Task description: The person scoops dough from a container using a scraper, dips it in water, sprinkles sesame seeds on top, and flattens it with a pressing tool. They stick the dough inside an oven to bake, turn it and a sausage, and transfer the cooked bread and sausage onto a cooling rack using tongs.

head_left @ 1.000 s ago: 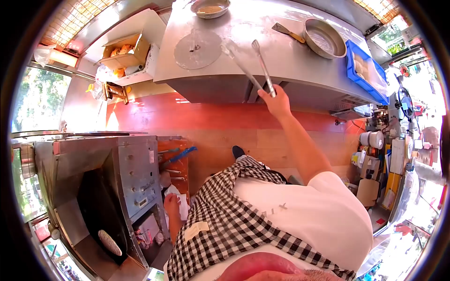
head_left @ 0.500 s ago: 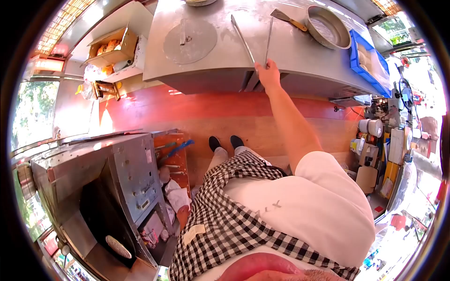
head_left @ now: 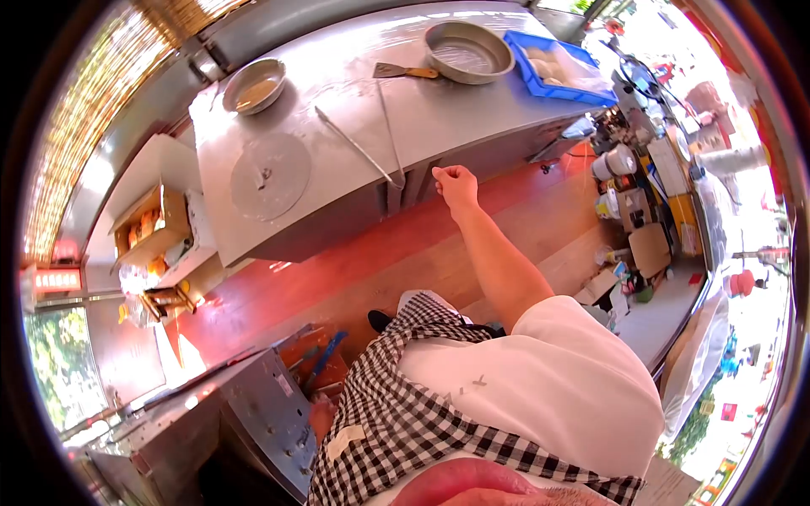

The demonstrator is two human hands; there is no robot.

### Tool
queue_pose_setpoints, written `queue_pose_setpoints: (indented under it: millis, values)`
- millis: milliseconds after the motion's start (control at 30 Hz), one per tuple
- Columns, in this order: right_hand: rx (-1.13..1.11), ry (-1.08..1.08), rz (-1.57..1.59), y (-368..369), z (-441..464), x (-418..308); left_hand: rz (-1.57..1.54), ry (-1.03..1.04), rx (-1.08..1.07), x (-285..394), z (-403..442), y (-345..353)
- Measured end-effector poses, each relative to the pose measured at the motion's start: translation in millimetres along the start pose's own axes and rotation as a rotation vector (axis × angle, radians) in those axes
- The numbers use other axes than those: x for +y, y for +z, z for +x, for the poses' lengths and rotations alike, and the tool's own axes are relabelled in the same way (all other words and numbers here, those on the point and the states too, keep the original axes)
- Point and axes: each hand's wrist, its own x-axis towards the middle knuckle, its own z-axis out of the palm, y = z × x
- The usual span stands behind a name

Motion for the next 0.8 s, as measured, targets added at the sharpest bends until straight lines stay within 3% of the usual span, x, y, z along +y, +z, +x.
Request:
queue_pose_setpoints:
  millis: [200, 400, 633, 800]
  values:
    - [0.179, 0.012, 0.033, -79, 5, -3, 0.217, 0.323, 0.202, 131, 50, 18]
    - [0.261, 0.050, 0.055, -134, 38, -16, 0.421, 0.557, 0.339, 243, 64, 161]
    - [0.235, 0.056, 0.124, -178, 110, -44, 0.714, 0.728, 0.122, 287, 53, 344]
    - [0.163, 0.003, 0.219, -186, 160, -54, 0.734, 0.821, 0.089, 284, 55, 379]
